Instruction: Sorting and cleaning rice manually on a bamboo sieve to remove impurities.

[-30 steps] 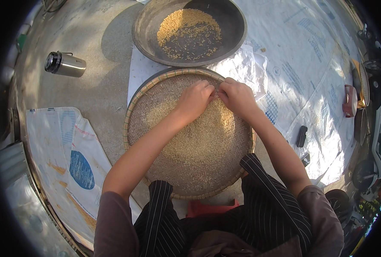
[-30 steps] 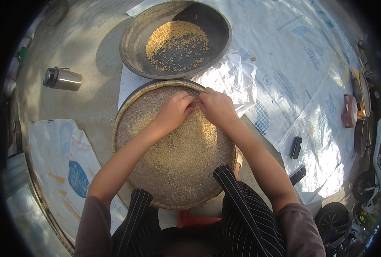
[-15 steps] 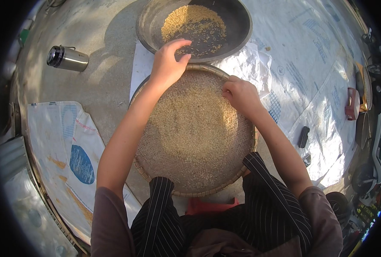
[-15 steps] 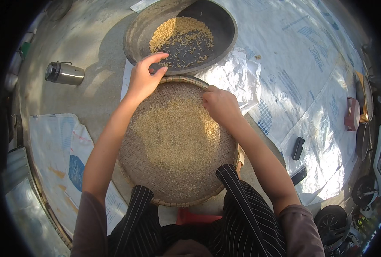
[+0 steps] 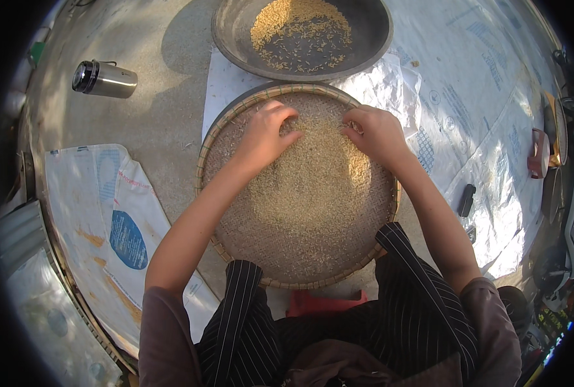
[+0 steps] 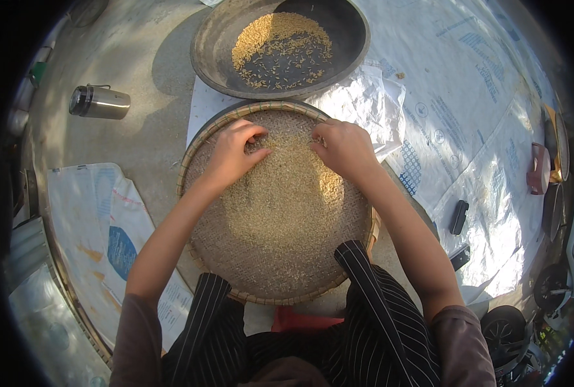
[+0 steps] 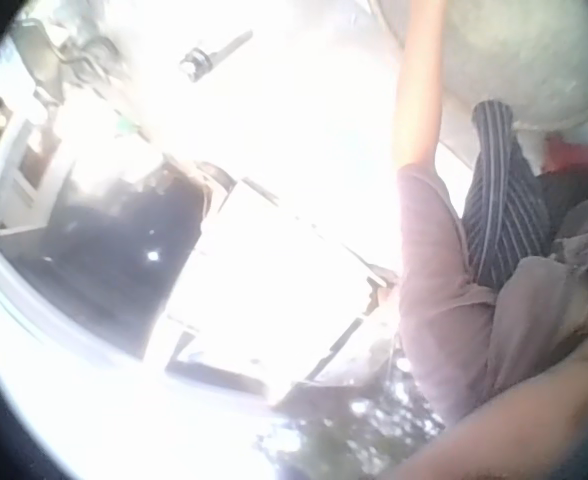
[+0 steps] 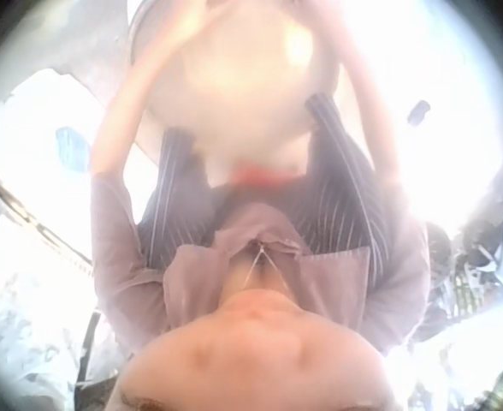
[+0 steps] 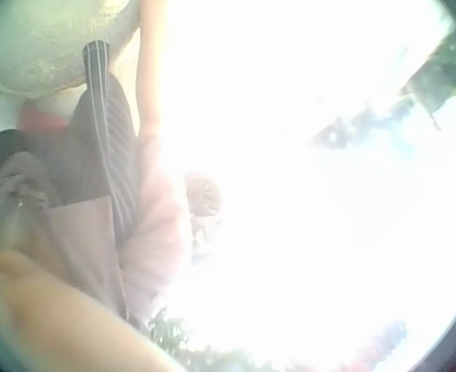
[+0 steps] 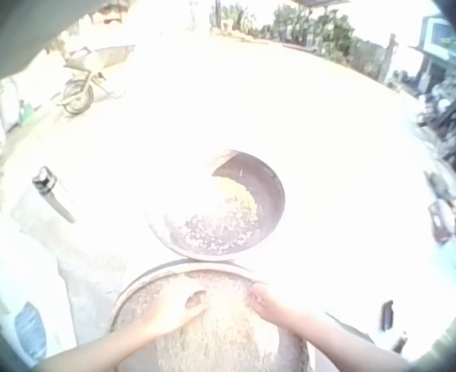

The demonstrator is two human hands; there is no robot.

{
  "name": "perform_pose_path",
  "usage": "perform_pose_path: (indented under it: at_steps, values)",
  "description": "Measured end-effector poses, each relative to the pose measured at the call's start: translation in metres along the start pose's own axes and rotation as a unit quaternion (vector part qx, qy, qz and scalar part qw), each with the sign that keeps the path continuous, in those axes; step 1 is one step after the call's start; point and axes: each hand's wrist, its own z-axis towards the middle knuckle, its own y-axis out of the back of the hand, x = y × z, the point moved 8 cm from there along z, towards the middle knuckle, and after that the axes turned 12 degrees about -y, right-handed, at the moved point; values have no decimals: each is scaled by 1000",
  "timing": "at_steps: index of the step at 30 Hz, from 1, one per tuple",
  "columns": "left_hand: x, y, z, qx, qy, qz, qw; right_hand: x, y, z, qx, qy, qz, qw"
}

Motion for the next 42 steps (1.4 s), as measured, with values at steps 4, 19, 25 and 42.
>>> perform_pose_path:
  at_steps: [4, 19, 25, 42]
  values:
    - [-2, -27, 6, 26, 0, -16, 1000, -2, -7, 0, -2, -15, -1, 1000]
    - [-7, -52, 24, 29, 4, -8, 1000, -40, -3, 1, 15, -25, 0, 1000]
    - [-7, -36, 33, 41, 85, -57, 994, -48, -2, 1, 6, -10, 24, 1000]
    - [-13, -5, 66, -57, 72, -77, 993, -15, -22, -9, 54, 68, 83, 993]
